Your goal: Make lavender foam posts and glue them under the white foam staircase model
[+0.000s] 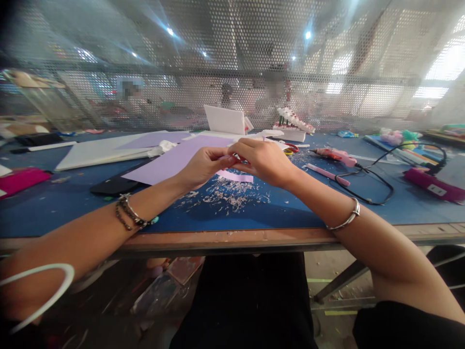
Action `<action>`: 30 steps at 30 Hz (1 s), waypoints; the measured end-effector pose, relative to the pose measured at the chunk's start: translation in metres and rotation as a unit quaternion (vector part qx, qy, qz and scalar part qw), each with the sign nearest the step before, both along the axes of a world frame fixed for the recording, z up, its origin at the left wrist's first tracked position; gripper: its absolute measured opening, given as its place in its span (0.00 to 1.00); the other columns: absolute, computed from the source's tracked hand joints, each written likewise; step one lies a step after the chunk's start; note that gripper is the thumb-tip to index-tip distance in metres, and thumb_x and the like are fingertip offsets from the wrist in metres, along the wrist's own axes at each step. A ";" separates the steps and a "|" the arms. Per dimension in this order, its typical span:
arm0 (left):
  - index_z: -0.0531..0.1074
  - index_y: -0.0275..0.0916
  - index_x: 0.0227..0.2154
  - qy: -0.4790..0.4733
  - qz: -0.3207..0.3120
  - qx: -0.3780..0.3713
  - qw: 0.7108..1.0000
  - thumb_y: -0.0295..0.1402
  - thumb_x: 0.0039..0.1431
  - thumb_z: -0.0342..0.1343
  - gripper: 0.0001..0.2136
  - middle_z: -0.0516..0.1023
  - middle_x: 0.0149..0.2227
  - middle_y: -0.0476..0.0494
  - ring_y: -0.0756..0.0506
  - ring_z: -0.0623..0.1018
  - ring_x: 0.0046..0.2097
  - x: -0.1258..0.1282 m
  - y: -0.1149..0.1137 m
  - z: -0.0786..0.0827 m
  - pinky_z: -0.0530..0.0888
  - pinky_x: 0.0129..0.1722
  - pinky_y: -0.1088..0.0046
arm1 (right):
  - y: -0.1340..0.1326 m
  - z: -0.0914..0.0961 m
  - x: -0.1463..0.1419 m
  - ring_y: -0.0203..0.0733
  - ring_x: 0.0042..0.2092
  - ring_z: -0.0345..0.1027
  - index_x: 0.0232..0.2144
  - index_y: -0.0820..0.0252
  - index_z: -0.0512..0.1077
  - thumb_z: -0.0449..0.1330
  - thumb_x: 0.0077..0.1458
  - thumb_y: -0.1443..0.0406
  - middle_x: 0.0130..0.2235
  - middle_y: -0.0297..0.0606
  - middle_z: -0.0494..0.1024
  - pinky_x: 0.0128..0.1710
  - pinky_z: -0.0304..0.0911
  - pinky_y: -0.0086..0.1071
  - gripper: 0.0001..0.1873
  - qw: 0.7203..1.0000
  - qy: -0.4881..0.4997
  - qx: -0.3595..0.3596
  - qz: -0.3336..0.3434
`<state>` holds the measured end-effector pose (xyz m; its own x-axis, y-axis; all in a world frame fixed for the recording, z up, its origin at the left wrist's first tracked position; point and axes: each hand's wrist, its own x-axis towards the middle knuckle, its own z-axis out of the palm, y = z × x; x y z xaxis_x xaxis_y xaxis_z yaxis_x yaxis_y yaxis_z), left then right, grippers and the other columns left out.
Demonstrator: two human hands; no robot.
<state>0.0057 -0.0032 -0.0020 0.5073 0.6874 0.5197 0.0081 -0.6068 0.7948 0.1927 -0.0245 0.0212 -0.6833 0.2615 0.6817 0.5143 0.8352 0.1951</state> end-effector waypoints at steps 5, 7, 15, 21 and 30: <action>0.77 0.40 0.32 0.008 -0.015 0.013 1.000 0.42 0.53 0.57 0.11 0.75 0.32 0.47 0.53 0.70 0.34 -0.003 0.003 -0.001 0.65 0.35 0.76 | 0.002 0.000 0.002 0.29 0.29 0.58 0.37 0.62 0.69 0.53 0.57 0.60 0.29 0.33 0.68 0.30 0.53 0.26 0.11 1.000 0.008 -0.009 0.011; 0.77 0.39 0.31 0.012 -0.008 0.015 1.000 0.42 0.54 0.56 0.12 0.73 0.29 0.48 0.54 0.68 0.31 -0.003 0.004 -0.001 0.64 0.33 0.77 | 0.003 0.001 0.003 0.29 0.29 0.58 0.37 0.63 0.69 0.53 0.57 0.60 0.29 0.33 0.68 0.29 0.52 0.26 0.12 1.000 0.007 -0.001 0.013; 0.75 0.35 0.26 -0.013 0.057 0.021 0.998 0.41 0.49 0.60 0.12 0.68 0.23 0.51 0.56 0.61 0.24 0.003 -0.002 0.000 0.58 0.24 0.79 | 0.005 0.001 0.005 0.28 0.28 0.58 0.38 0.63 0.69 0.53 0.58 0.60 0.29 0.33 0.68 0.29 0.52 0.25 0.12 0.999 -0.008 0.031 0.002; 0.74 0.35 0.26 0.004 0.041 0.010 0.999 0.40 0.50 0.59 0.11 0.69 0.23 0.51 0.56 0.62 0.24 0.003 -0.003 0.002 0.59 0.25 0.79 | 0.006 0.001 0.006 0.29 0.29 0.58 0.37 0.62 0.69 0.53 0.57 0.60 0.29 0.33 0.68 0.29 0.52 0.25 0.11 0.999 -0.017 0.029 -0.006; 0.73 0.36 0.26 -0.002 0.026 -0.016 1.000 0.44 0.47 0.60 0.14 0.66 0.21 0.52 0.56 0.62 0.23 0.001 -0.001 -0.001 0.59 0.24 0.78 | 0.006 0.000 0.005 0.29 0.28 0.58 0.36 0.62 0.70 0.54 0.57 0.58 0.29 0.33 0.68 0.29 0.52 0.26 0.13 1.000 -0.001 0.020 0.017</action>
<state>0.0070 -0.0043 -0.0034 0.4682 0.7293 0.4989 0.0355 -0.5797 0.8140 0.1973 -0.0187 0.0212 -0.6927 0.2106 0.6898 0.4857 0.8433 0.2302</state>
